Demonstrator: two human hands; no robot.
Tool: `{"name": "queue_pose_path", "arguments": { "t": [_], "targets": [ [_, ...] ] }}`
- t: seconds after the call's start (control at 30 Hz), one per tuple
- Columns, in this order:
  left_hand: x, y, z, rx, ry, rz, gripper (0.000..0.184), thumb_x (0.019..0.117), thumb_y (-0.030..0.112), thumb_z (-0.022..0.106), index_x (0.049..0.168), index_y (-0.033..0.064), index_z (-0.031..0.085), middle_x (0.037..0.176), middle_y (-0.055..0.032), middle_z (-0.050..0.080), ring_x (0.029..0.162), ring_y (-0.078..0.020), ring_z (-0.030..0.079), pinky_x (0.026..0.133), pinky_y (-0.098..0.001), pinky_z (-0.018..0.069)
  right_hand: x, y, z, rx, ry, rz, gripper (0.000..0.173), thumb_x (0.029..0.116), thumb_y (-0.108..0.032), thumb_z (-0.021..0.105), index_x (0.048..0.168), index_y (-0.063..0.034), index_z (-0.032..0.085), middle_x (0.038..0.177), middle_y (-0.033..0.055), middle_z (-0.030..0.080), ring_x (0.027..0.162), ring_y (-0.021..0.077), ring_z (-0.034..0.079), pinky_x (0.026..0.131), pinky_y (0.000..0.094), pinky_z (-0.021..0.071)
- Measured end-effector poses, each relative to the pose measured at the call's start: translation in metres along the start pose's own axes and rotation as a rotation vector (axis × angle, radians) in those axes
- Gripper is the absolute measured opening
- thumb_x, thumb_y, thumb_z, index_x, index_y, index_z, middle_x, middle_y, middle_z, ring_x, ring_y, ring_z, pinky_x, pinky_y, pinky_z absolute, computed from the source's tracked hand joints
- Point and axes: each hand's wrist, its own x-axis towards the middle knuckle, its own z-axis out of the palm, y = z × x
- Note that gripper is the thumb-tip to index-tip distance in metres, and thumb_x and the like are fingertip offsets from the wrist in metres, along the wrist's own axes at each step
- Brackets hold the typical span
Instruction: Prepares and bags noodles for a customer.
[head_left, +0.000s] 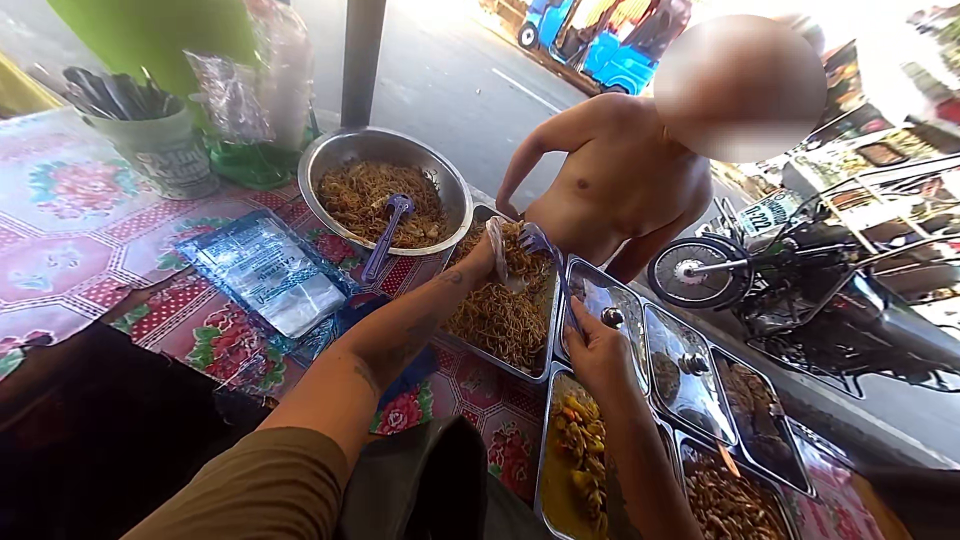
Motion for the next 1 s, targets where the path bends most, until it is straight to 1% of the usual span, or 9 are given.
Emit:
{"name": "queue_pose_path", "arguments": {
  "t": [0.23,0.33,0.4,0.53,0.63,0.7,0.77,0.8,1.0],
  "targets": [
    [-0.006,0.004,-0.004,0.053,-0.083,0.094,0.048,0.1122,0.043,0.016,0.132,0.0160,0.051,0.104,-0.0026,0.065,0.089,-0.0122,0.063,0.076,-0.0342,0.0552,-0.002,0.004,-0.013,0.053,0.046,-0.076,0.043,0.1027,-0.006,0.053,0.145,-0.0018,0.057,0.122,0.0221,0.071,0.102,0.0327,0.072,0.092,0.0499,0.0553],
    [0.000,-0.009,-0.010,0.003,-0.124,0.124,0.042,0.1126,0.033,0.020,0.141,0.0149,0.045,0.115,-0.0051,0.063,0.099,-0.0136,0.063,0.083,-0.0371,0.0557,0.002,0.013,-0.019,0.189,0.071,0.044,0.043,0.1021,-0.005,0.054,0.145,0.0021,0.055,0.100,0.0152,0.072,0.072,0.0121,0.062,0.070,0.0306,0.0526],
    [-0.011,0.002,-0.005,0.005,-0.111,0.125,0.040,0.1128,0.031,0.021,0.139,0.0133,0.046,0.114,-0.0055,0.061,0.097,-0.0129,0.062,0.083,-0.0356,0.0548,0.016,0.023,-0.015,0.191,-0.001,0.162,0.044,0.1030,-0.004,0.052,0.146,0.0023,0.052,0.089,0.0127,0.069,0.063,0.0108,0.056,0.061,0.0285,0.0484],
    [-0.034,0.023,0.005,-0.021,-0.063,0.082,0.047,0.1130,0.032,0.014,0.143,0.0105,0.042,0.118,-0.0102,0.058,0.100,-0.0175,0.059,0.085,-0.0389,0.0525,0.038,0.028,0.021,-0.028,-0.238,0.354,0.047,0.1066,-0.007,0.046,0.153,-0.0019,0.046,0.136,0.0252,0.062,0.122,0.0359,0.063,0.107,0.0509,0.0455],
    [0.007,-0.009,-0.013,-0.013,-0.117,0.137,0.048,0.1124,0.040,0.018,0.139,0.0143,0.048,0.117,-0.0069,0.063,0.101,-0.0149,0.062,0.086,-0.0383,0.0548,0.046,0.031,0.051,-0.137,-0.306,0.403,0.048,0.1071,-0.008,0.041,0.155,-0.0029,0.043,0.141,0.0267,0.058,0.133,0.0396,0.056,0.113,0.0541,0.0415],
    [0.013,-0.012,-0.017,0.003,-0.124,0.159,0.049,0.1122,0.040,0.017,0.140,0.0138,0.048,0.118,-0.0070,0.062,0.102,-0.0145,0.062,0.087,-0.0383,0.0544,0.047,0.037,0.060,-0.017,-0.290,0.429,0.046,0.1076,-0.009,0.045,0.153,-0.0020,0.045,0.129,0.0235,0.066,0.115,0.0329,0.066,0.101,0.0469,0.0497],
    [0.004,-0.003,-0.018,0.011,-0.109,0.146,0.047,0.1125,0.040,0.018,0.139,0.0149,0.047,0.115,-0.0066,0.062,0.099,-0.0144,0.062,0.084,-0.0375,0.0552,0.041,0.046,0.066,0.285,-0.217,0.491,0.043,0.1091,-0.009,0.046,0.152,-0.0010,0.046,0.086,0.0100,0.065,0.059,0.0138,0.054,0.055,0.0286,0.0455],
    [-0.007,0.005,-0.015,0.024,-0.077,0.128,0.046,0.1126,0.039,0.017,0.137,0.0150,0.048,0.112,-0.0059,0.062,0.096,-0.0137,0.062,0.081,-0.0358,0.0548,0.037,0.048,0.064,0.485,-0.196,0.549,0.043,0.1098,-0.009,0.045,0.152,-0.0006,0.044,0.075,0.0052,0.059,0.048,0.0082,0.045,0.045,0.0233,0.0385],
    [0.004,-0.002,-0.029,0.033,-0.082,0.172,0.047,0.1127,0.040,0.019,0.135,0.0140,0.050,0.111,-0.0056,0.063,0.097,-0.0130,0.062,0.083,-0.0359,0.0550,0.024,0.056,0.028,0.969,-0.118,0.642,0.039,0.1102,-0.008,0.040,0.148,-0.0024,0.047,0.068,0.0002,0.054,0.042,0.0023,0.039,0.037,0.0166,0.0317]
  ]
}}
